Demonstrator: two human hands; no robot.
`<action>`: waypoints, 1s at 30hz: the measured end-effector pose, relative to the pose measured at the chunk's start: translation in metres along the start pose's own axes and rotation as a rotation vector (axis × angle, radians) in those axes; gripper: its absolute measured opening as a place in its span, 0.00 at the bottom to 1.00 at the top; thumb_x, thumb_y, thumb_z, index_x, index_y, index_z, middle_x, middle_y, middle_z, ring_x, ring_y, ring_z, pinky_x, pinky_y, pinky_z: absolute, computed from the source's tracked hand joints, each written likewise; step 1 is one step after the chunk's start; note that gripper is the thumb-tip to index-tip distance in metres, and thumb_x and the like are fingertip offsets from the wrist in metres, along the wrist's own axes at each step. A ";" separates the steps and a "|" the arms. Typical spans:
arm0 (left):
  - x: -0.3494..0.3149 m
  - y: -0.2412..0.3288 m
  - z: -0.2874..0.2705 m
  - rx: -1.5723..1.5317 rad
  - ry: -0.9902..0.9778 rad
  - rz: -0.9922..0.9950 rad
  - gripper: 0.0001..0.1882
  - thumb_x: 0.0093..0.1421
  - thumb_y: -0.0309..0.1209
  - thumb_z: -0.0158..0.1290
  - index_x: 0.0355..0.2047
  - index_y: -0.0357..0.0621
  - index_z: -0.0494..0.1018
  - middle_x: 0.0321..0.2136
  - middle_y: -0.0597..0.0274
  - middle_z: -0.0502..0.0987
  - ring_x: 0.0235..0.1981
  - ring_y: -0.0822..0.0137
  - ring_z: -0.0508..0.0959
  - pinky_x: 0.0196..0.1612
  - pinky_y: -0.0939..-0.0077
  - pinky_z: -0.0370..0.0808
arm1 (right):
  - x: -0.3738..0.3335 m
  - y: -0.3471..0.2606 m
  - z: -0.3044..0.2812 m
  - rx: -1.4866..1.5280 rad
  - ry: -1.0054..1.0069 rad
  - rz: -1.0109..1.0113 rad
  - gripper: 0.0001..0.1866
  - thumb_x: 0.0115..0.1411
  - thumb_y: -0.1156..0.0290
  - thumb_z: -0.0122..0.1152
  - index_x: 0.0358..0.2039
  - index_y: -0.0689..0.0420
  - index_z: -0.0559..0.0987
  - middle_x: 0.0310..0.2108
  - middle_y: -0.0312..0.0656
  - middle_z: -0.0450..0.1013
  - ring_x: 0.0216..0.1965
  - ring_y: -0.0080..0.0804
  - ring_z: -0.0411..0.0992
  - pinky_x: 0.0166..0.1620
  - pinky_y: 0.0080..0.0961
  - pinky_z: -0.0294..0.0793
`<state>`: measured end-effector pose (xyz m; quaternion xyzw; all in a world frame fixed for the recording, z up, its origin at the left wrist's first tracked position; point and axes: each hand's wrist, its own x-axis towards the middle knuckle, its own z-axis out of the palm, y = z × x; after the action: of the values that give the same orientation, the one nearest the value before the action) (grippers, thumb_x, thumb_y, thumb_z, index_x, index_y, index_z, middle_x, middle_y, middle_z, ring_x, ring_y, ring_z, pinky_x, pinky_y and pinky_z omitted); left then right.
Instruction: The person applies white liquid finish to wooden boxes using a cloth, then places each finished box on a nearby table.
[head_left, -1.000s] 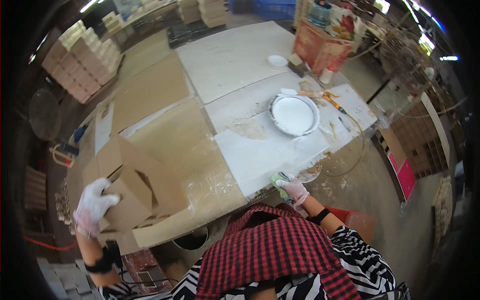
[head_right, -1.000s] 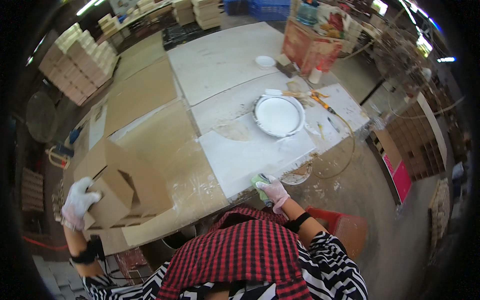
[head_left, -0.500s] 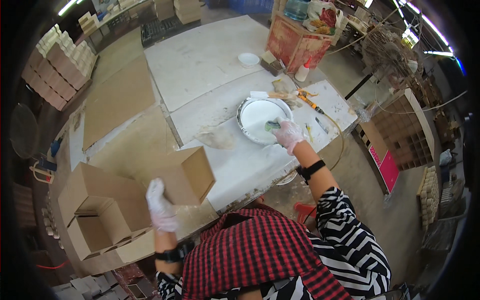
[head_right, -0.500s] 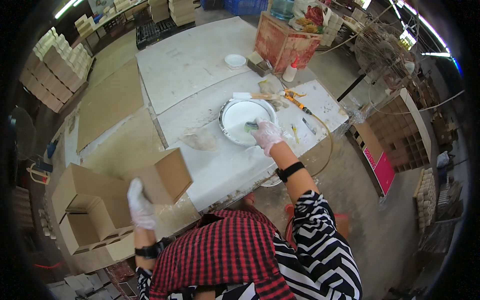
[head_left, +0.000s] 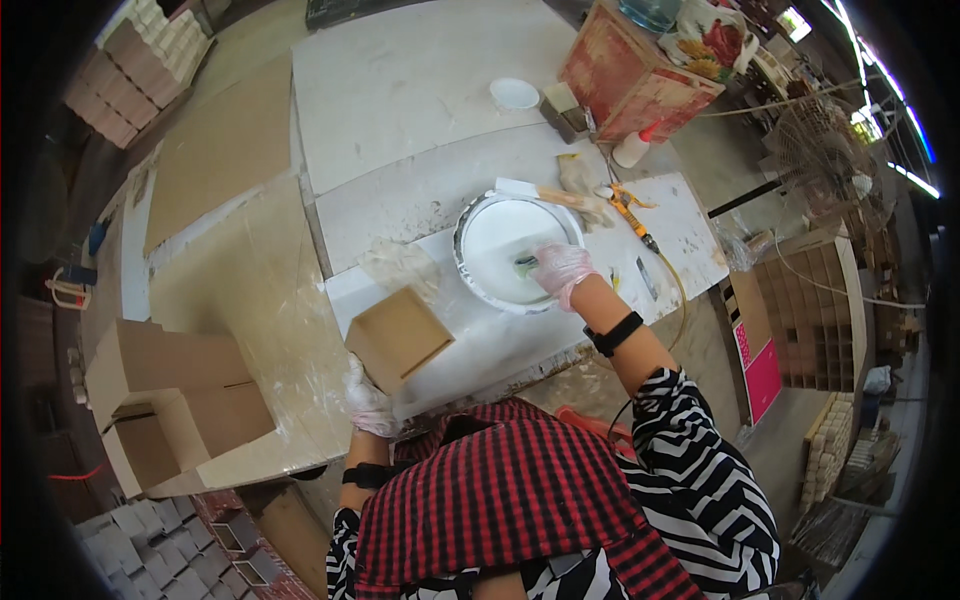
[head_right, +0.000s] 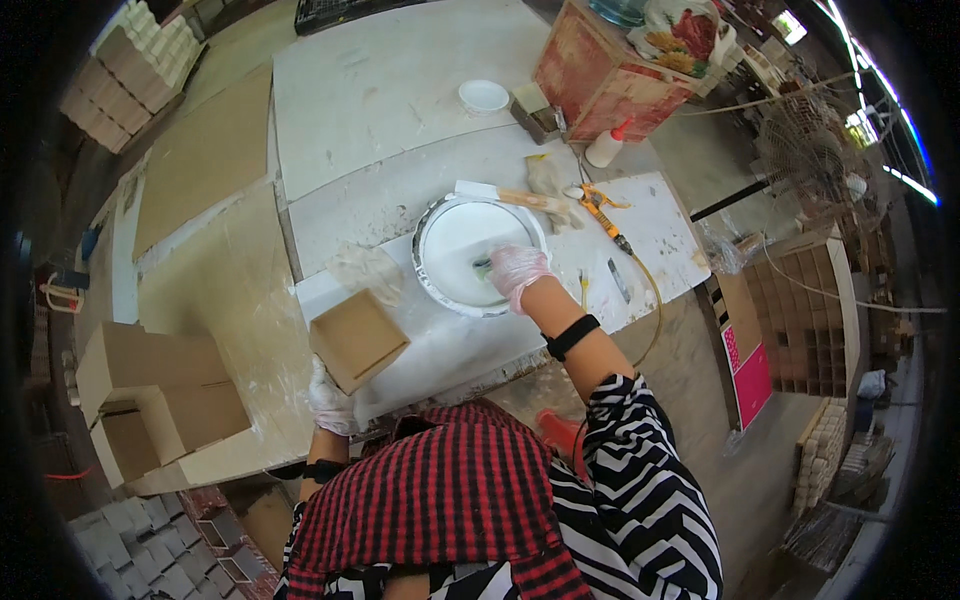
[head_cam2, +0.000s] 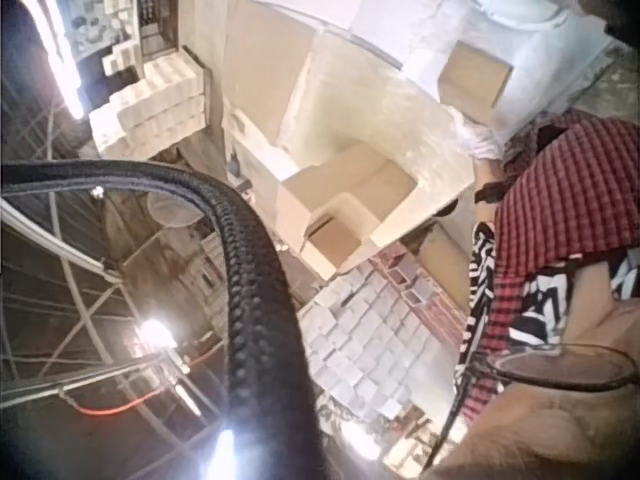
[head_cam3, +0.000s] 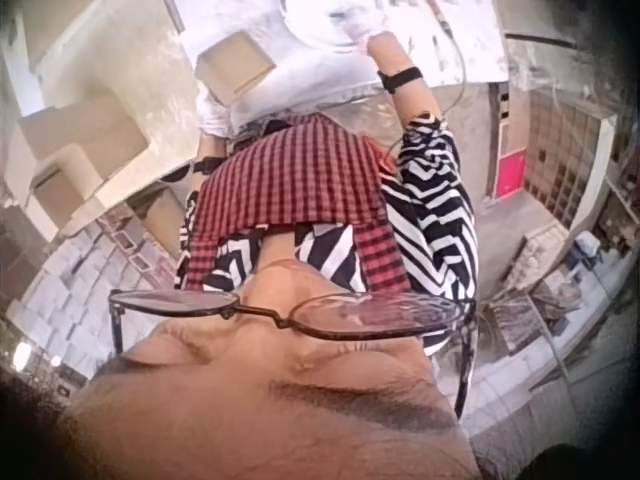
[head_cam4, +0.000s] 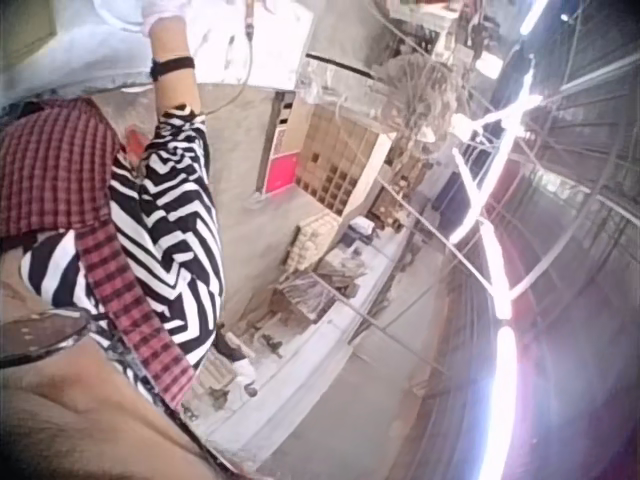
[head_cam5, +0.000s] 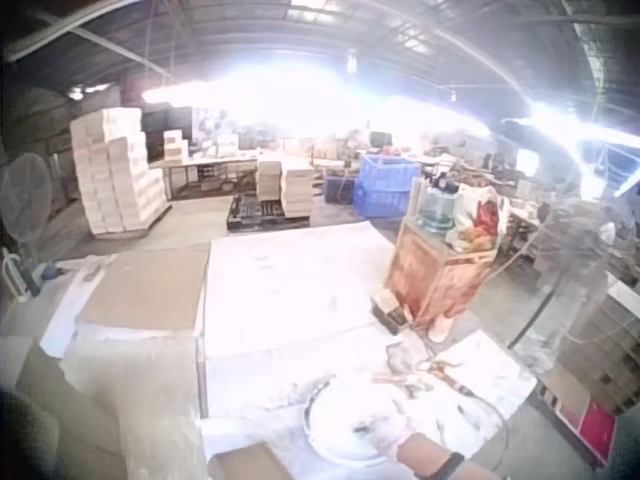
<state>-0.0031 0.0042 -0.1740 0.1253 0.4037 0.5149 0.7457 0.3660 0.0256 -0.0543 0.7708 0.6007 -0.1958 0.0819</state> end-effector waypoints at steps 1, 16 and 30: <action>-0.001 0.001 -0.004 -0.013 -0.034 -0.013 0.25 0.63 0.44 0.44 0.55 0.40 0.62 0.51 0.57 0.68 0.51 0.60 0.70 0.52 0.64 0.67 | 0.000 0.003 -0.006 0.035 -0.020 0.028 0.21 0.52 0.55 0.54 0.40 0.57 0.76 0.40 0.48 0.73 0.44 0.43 0.72 0.45 0.35 0.71; -0.004 0.013 -0.032 0.138 -0.095 -0.003 0.24 0.62 0.44 0.46 0.53 0.43 0.64 0.50 0.60 0.69 0.51 0.66 0.68 0.54 0.68 0.65 | -0.032 -0.010 0.002 0.810 0.352 0.289 0.25 0.52 0.57 0.58 0.48 0.56 0.72 0.41 0.54 0.73 0.45 0.47 0.71 0.46 0.34 0.68; -0.002 0.024 -0.029 0.083 -0.075 -0.176 0.27 0.61 0.46 0.48 0.55 0.45 0.62 0.50 0.59 0.67 0.49 0.62 0.69 0.51 0.60 0.69 | -0.068 -0.020 0.016 0.081 0.115 0.293 0.24 0.51 0.52 0.57 0.46 0.52 0.74 0.38 0.51 0.74 0.42 0.47 0.72 0.45 0.37 0.70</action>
<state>-0.0406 0.0061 -0.1773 0.1393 0.4057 0.4253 0.7969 0.3294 -0.0359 -0.0395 0.8626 0.4774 -0.1613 0.0442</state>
